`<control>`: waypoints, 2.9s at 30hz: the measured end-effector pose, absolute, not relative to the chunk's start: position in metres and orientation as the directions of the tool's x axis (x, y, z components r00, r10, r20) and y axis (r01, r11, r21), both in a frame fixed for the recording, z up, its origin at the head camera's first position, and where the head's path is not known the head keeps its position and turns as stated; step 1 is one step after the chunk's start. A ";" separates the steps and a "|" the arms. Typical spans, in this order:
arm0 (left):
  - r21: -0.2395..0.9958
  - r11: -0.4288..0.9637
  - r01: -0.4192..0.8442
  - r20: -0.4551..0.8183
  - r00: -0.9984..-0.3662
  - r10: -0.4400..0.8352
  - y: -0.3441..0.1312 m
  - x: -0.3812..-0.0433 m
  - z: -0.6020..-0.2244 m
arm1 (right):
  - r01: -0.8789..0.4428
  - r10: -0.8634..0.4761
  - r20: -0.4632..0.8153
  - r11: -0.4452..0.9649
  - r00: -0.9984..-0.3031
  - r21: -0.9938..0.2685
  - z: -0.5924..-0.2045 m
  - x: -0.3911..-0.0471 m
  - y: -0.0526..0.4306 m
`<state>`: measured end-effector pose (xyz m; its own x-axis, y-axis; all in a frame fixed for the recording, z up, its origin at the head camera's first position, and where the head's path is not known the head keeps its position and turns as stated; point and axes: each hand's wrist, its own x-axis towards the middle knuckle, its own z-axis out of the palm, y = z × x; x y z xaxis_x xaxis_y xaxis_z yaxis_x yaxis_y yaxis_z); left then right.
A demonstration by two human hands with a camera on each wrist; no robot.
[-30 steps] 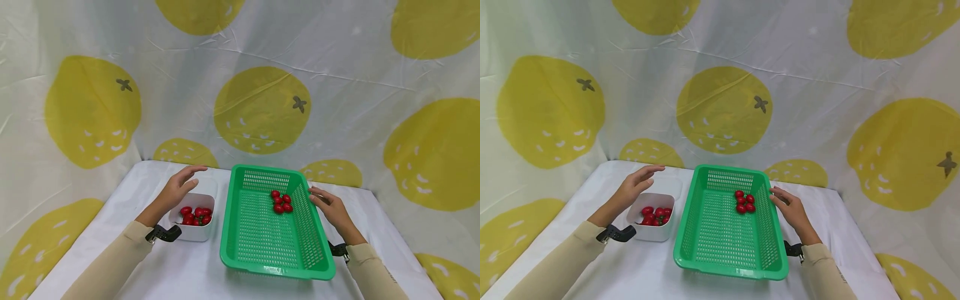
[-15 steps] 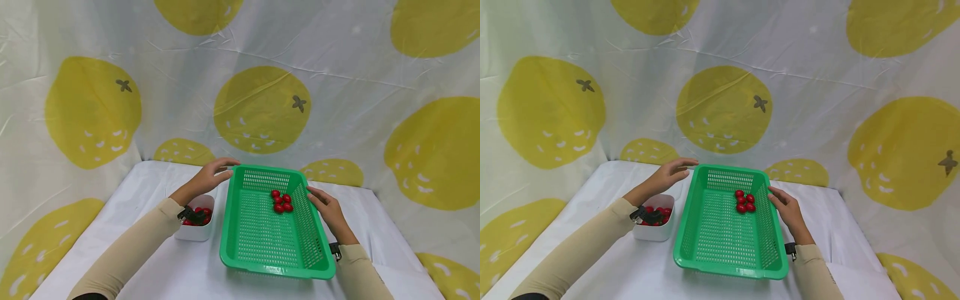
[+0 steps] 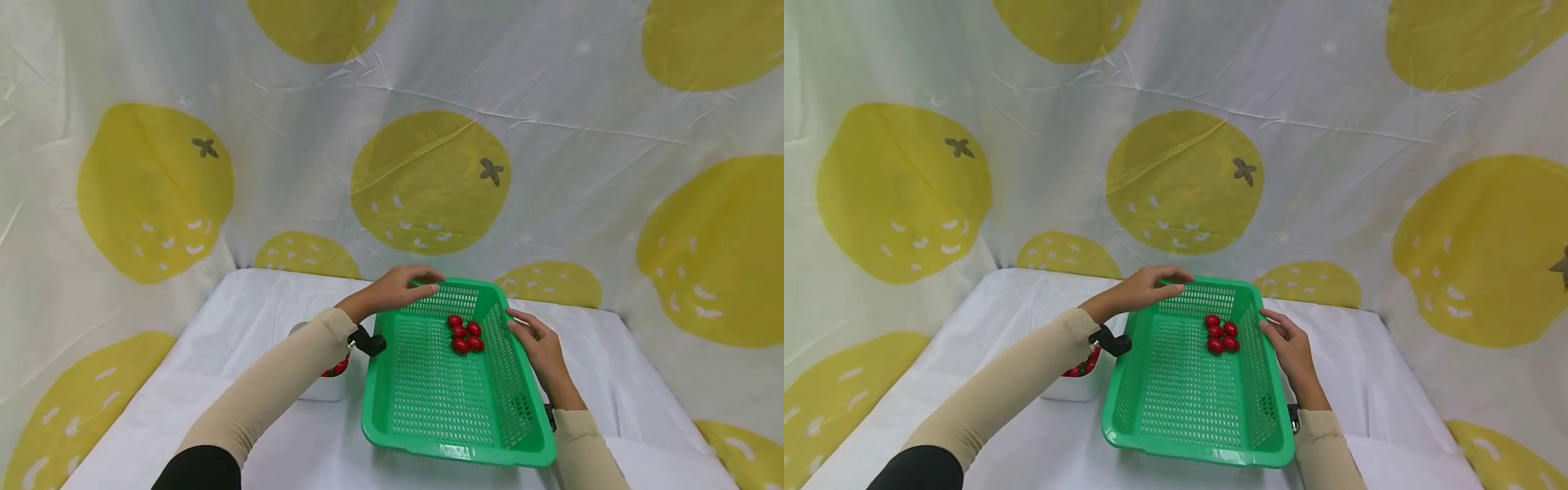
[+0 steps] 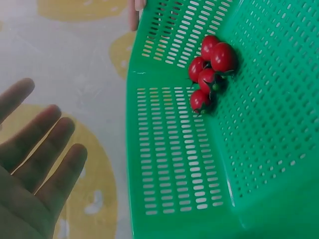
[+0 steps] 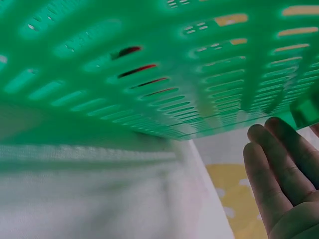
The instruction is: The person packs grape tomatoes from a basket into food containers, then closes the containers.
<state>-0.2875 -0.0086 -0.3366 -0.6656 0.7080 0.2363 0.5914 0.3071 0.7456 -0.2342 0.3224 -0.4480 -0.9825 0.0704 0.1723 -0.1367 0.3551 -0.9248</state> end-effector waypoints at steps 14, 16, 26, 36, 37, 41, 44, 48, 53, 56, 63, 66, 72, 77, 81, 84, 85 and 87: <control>0.750 0.419 0.511 0.064 -0.687 0.724 0.050 -0.307 -0.353 | -0.149 0.091 0.172 0.216 -0.981 -0.965 -0.450 -0.236 0.321; 0.757 0.425 0.497 0.061 -0.701 0.710 0.055 -0.309 -0.359 | -0.142 0.098 0.164 0.202 -0.982 -0.969 -0.450 -0.235 0.320; 0.798 0.387 0.462 0.083 -0.721 0.688 0.072 -0.315 -0.388 | -0.121 0.128 0.145 0.178 -0.981 -0.977 -0.450 -0.236 0.320; 0.737 0.454 0.500 0.044 -0.706 0.706 0.078 -0.313 -0.403 | -0.075 0.135 0.095 0.143 -0.986 -0.987 -0.453 -0.235 0.318; 0.734 0.461 0.499 0.032 -0.704 0.710 0.078 -0.313 -0.404 | -0.075 0.134 0.093 0.131 -0.987 -0.989 -0.451 -0.234 0.317; 0.720 0.477 0.504 -0.002 -0.686 0.728 0.076 -0.313 -0.407 | -0.077 0.123 0.088 0.092 -0.988 -0.993 -0.442 -0.229 0.313; 0.708 0.492 0.507 -0.016 -0.685 0.728 0.077 -0.313 -0.409 | -0.075 0.117 0.086 0.095 -0.989 -0.993 -0.435 -0.225 0.311; 0.691 0.509 0.513 -0.028 -0.685 0.728 0.078 -0.314 -0.408 | -0.069 0.129 0.083 0.112 -0.988 -0.991 -0.430 -0.223 0.310; 0.661 0.514 0.547 -0.039 -0.659 0.751 0.079 -0.317 -0.410 | -0.066 0.134 0.079 0.102 -0.988 -0.993 -0.429 -0.223 0.310; 0.643 0.518 0.565 -0.049 -0.644 0.764 0.080 -0.316 -0.413 | -0.066 0.132 0.079 0.099 -0.988 -0.993 -0.431 -0.223 0.309; 0.572 0.526 0.629 -0.058 -0.609 0.791 0.083 -0.313 -0.419 | -0.083 0.121 0.097 0.119 -0.988 -0.989 -0.437 -0.224 0.311; 0.567 0.514 0.644 -0.069 -0.585 0.808 0.086 -0.311 -0.419 | -0.083 0.123 0.099 0.127 -0.987 -0.988 -0.442 -0.227 0.314; 0.579 0.508 0.637 -0.103 -0.561 0.821 0.086 -0.307 -0.420 | -0.092 0.114 0.099 0.065 -0.989 -0.994 -0.440 -0.227 0.311; 0.557 0.524 0.644 -0.120 -0.562 0.819 0.088 -0.307 -0.421 | -0.100 0.118 0.108 0.069 -0.987 -0.993 -0.433 -0.224 0.307; 0.544 0.546 0.637 -0.152 -0.565 0.811 0.088 -0.303 -0.421 | -0.090 0.139 0.098 0.064 -0.985 -0.994 -0.435 -0.224 0.307; 0.538 0.557 0.633 -0.176 -0.562 0.808 0.086 -0.302 -0.421 | -0.088 0.146 0.094 0.050 -0.985 -0.995 -0.436 -0.223 0.306; 0.532 0.559 0.636 -0.182 -0.559 0.809 0.087 -0.302 -0.421 | -0.089 0.146 0.096 0.051 -0.985 -0.995 -0.436 -0.222 0.306; 0.514 0.565 0.645 -0.194 -0.554 0.810 0.087 -0.302 -0.421 | -0.097 0.143 0.105 0.067 -0.984 -0.993 -0.435 -0.221 0.307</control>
<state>-0.3018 0.0867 -0.4213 -0.5541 0.8096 -0.1938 0.6455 0.5649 0.5141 -0.2212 0.3068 -0.4354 -0.9841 0.1429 0.1055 -0.0967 0.0667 -0.9931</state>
